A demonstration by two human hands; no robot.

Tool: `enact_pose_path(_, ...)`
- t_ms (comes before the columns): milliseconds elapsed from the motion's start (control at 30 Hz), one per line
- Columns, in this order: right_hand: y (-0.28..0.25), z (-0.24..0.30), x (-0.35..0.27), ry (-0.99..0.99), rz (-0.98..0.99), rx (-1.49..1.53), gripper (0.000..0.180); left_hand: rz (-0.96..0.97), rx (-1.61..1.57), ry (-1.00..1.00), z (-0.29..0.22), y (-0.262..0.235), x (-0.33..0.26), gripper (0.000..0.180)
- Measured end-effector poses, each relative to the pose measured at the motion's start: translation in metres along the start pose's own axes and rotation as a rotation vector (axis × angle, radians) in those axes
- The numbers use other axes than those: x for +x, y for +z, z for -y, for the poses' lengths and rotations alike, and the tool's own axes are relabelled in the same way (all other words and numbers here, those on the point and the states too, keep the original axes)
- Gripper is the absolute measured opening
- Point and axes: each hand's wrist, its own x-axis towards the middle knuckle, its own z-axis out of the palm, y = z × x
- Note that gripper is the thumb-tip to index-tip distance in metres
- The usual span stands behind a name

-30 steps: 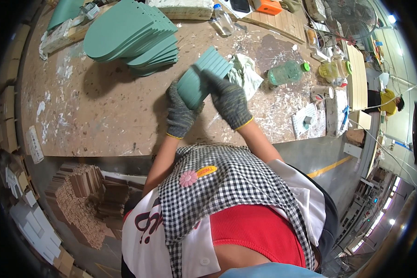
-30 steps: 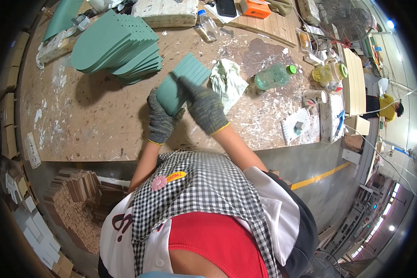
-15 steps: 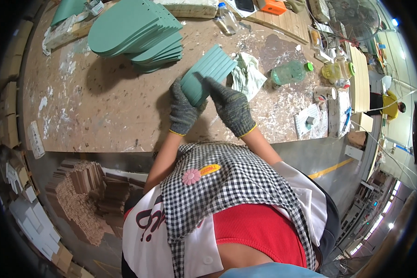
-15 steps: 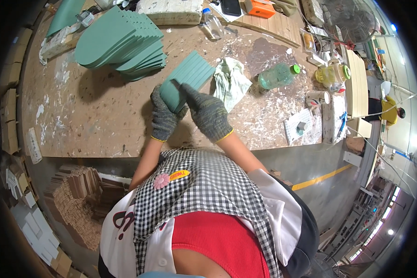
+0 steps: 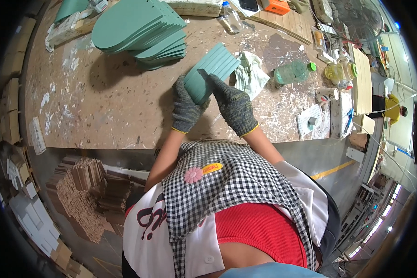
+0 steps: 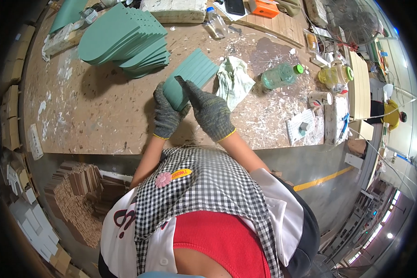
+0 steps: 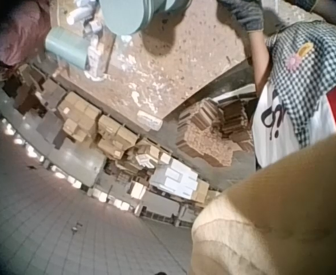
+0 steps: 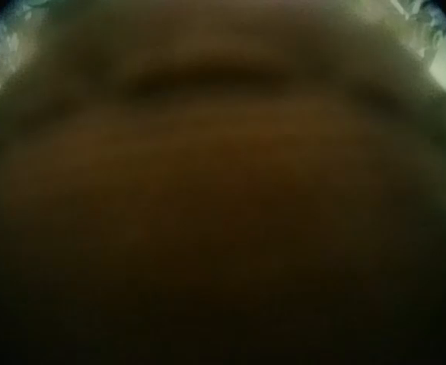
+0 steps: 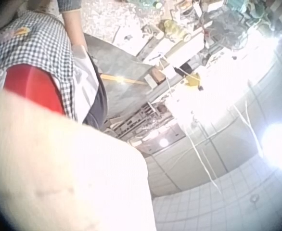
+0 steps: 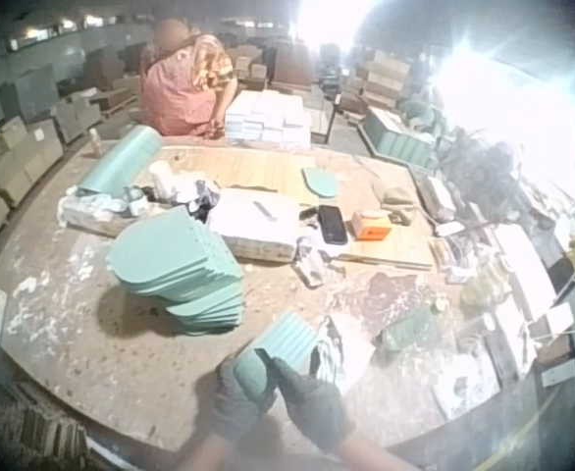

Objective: The person wipes and cleans green plastic components with a cloth and a thin tool, handling them one by one at a workbench.

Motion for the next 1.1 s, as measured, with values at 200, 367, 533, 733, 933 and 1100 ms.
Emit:
enact_pose_path(200, -0.004, 0.002, 0.001, 0.003, -0.003, 0.002, 0.049, -0.036, 0.097, 0.083, -0.005, -0.001, 0.003, 0.114)
enact_pose_path(367, -0.001, -0.006, 0.001, -0.018, 0.036, 0.027, 0.052, 0.057, -0.396, -0.298, 0.022, 0.013, -0.002, 0.107)
enact_pose_path(533, 0.005, -0.013, 0.003, -0.058, -0.014, -0.014, 0.053, -0.099, 0.139, 0.151, -0.004, 0.001, 0.005, 0.076)
enact_pose_path(733, -0.008, -0.001, 0.002, 0.000, 0.033, 0.005, 0.045, 0.039, -0.060, -0.080, -0.012, -0.005, 0.003, 0.105)
enact_pose_path(933, -0.023, -0.006, 0.007, 0.192, 0.019, 0.149, 0.038, 0.043, 0.065, -0.028, -0.032, -0.015, 0.007, 0.110)
enact_pose_path(1100, -0.023, -0.026, 0.009, 0.314, -0.090, 0.290, 0.033, 0.042, 0.078, -0.017, -0.027, -0.013, 0.007, 0.111)
